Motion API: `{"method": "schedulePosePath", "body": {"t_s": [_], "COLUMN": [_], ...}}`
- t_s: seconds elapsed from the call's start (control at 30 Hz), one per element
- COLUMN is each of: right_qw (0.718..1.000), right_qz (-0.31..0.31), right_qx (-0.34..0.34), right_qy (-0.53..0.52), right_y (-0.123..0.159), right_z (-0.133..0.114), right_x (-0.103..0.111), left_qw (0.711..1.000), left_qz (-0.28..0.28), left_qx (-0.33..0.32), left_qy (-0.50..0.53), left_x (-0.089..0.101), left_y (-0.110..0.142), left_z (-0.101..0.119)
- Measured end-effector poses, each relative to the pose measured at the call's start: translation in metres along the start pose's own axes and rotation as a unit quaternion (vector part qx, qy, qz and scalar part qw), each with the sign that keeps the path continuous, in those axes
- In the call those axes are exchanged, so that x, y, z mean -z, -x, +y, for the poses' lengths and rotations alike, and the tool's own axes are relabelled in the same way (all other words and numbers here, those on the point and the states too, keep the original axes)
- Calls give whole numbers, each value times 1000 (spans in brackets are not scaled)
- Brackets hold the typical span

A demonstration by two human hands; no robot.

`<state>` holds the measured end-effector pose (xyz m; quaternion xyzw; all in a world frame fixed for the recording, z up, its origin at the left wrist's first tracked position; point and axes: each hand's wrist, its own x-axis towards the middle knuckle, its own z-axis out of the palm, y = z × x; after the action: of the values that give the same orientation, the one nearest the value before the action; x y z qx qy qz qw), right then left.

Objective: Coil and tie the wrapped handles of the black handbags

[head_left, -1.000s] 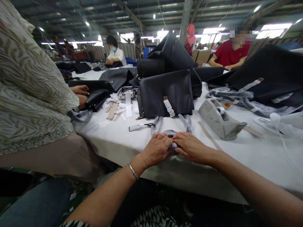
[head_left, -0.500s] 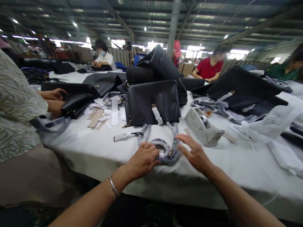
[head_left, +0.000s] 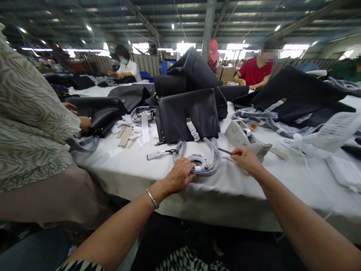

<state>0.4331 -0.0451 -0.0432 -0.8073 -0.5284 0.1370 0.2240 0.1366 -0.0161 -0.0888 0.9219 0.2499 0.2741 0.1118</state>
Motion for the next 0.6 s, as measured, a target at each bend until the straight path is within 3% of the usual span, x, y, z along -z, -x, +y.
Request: {"method": "schedulePosePath", "body": {"t_s": [0.07,0.17,0.23,0.33,0.43,0.6], "right_qw": [992,949,929,926,939,948], "right_qz": [-12,-117,-194,-231,-214,-198], "right_qx": [6,-4,-17,-27,-5,63], "right_qy": [-123,-293,-313,-299,-268,-240], "right_y": [20,59,85,107,104,71], "right_z": [-9,-21,-27,-34,-48,-78], "right_x": [0,-7,-15,-30,-40,-47], "left_qw": [995,975,962,957,966,979], "left_qz": [43,92,103,91,79,88], "left_qx": [37,103,142,165,135,78], "left_qy": [78,173,208,223,208,165], "left_x": [2,7,10,12,11,6], "left_y": [1,2,2,3,4,4], "left_z": [-4,-8,-8,-8,-7,-5]}}
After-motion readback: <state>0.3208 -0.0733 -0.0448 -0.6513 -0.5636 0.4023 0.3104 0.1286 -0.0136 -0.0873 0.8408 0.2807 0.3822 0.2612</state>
